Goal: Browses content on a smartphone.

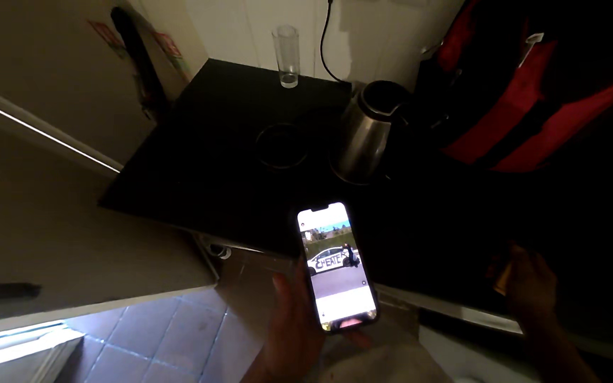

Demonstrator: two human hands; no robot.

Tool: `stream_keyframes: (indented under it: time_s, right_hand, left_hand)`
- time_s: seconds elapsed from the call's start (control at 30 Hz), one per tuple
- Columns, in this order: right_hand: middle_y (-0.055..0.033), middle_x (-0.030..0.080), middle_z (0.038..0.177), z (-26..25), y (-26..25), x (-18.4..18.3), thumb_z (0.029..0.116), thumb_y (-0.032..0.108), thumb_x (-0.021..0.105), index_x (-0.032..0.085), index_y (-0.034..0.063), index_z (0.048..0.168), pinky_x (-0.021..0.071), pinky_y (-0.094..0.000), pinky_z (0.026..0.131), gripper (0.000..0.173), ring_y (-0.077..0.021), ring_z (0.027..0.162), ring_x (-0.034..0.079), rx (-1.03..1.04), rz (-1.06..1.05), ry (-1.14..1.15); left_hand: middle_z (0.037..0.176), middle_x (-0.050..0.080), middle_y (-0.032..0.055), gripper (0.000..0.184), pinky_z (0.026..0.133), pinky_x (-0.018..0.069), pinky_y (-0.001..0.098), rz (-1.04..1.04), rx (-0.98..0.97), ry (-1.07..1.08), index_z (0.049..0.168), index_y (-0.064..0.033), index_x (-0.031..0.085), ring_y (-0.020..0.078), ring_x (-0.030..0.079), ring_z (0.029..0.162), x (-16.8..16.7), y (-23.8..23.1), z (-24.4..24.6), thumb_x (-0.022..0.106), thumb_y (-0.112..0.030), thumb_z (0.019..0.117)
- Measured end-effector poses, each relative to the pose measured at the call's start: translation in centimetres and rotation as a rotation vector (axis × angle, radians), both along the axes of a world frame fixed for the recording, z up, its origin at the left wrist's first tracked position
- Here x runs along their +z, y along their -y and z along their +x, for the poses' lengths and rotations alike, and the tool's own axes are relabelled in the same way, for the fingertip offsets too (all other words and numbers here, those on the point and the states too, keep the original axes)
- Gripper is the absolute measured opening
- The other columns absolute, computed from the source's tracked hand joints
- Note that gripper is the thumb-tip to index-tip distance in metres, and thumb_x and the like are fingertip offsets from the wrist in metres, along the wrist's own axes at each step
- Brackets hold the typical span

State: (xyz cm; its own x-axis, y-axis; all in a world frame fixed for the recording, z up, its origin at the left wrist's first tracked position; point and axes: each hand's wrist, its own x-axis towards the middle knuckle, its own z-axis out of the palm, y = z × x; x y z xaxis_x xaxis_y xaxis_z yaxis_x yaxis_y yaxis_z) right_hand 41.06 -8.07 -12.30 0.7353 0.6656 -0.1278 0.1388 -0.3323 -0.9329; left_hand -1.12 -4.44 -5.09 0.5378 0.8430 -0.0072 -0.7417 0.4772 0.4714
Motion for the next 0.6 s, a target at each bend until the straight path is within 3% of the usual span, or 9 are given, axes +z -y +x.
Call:
stream_keyframes:
  time_s: [0.13,0.23,0.43,0.57,0.6]
  right_hand:
    - [-0.0009,0.063,0.082,-0.38,-0.08,0.3,0.1085,0.036,0.044,0.053,0.0019,0.13,0.0571,-0.0277,0.051,0.041,-0.0089,0.057,0.062,-0.017,-0.003,0.001]
    - [-0.0015,0.063,0.084,-0.28,-0.24,0.24,0.109,0.038,0.043,0.052,0.0025,0.134,0.0577,-0.0288,0.052,0.044,-0.0094,0.059,0.062,-0.007,-0.021,0.014]
    - [-0.0031,0.063,0.086,-0.1,-0.08,0.21,0.1087,0.04,0.044,0.05,0.0064,0.141,0.0572,-0.0299,0.053,0.047,-0.0114,0.059,0.062,0.004,-0.027,0.011]
    - [-0.0011,0.064,0.084,0.04,-0.09,-0.05,0.1088,0.04,0.045,0.054,0.0055,0.134,0.0566,-0.0282,0.052,0.044,-0.0095,0.058,0.062,-0.014,-0.035,0.018]
    - [-0.0003,0.064,0.083,-0.07,-0.16,0.07,0.1088,0.04,0.044,0.054,0.0053,0.133,0.0564,-0.0277,0.051,0.043,-0.0087,0.058,0.062,-0.016,-0.035,0.021]
  left_hand:
    - [0.143,0.057,0.0148,0.091,0.073,0.0623,0.0568,-0.012,0.022,-0.039,0.158,-0.0232,0.025,0.0396,0.062,0.122,0.28,0.18,-0.02,0.052,-0.074,0.0876]
    - [0.143,0.056,0.0154,0.092,0.075,0.0619,0.0578,-0.014,0.015,-0.035,0.158,-0.0224,0.023,0.0406,0.061,0.123,0.25,0.05,-0.19,0.052,-0.075,0.0875]
    - [0.142,0.058,0.0156,0.087,0.075,0.062,0.0569,0.002,0.019,-0.04,0.156,-0.0229,0.031,0.0399,0.062,0.123,-0.01,0.02,-0.54,0.05,-0.075,0.0883]
    - [0.138,0.061,0.0145,0.085,0.074,0.0628,0.0557,0.001,0.032,-0.071,0.151,-0.0198,0.039,0.0379,0.065,0.119,0.31,0.08,-0.72,0.051,-0.075,0.0879]
    - [0.139,0.06,0.0141,0.087,0.074,0.0629,0.0552,0.006,0.034,-0.078,0.153,-0.0195,0.036,0.0374,0.064,0.12,0.37,0.06,-0.75,0.051,-0.075,0.0877]
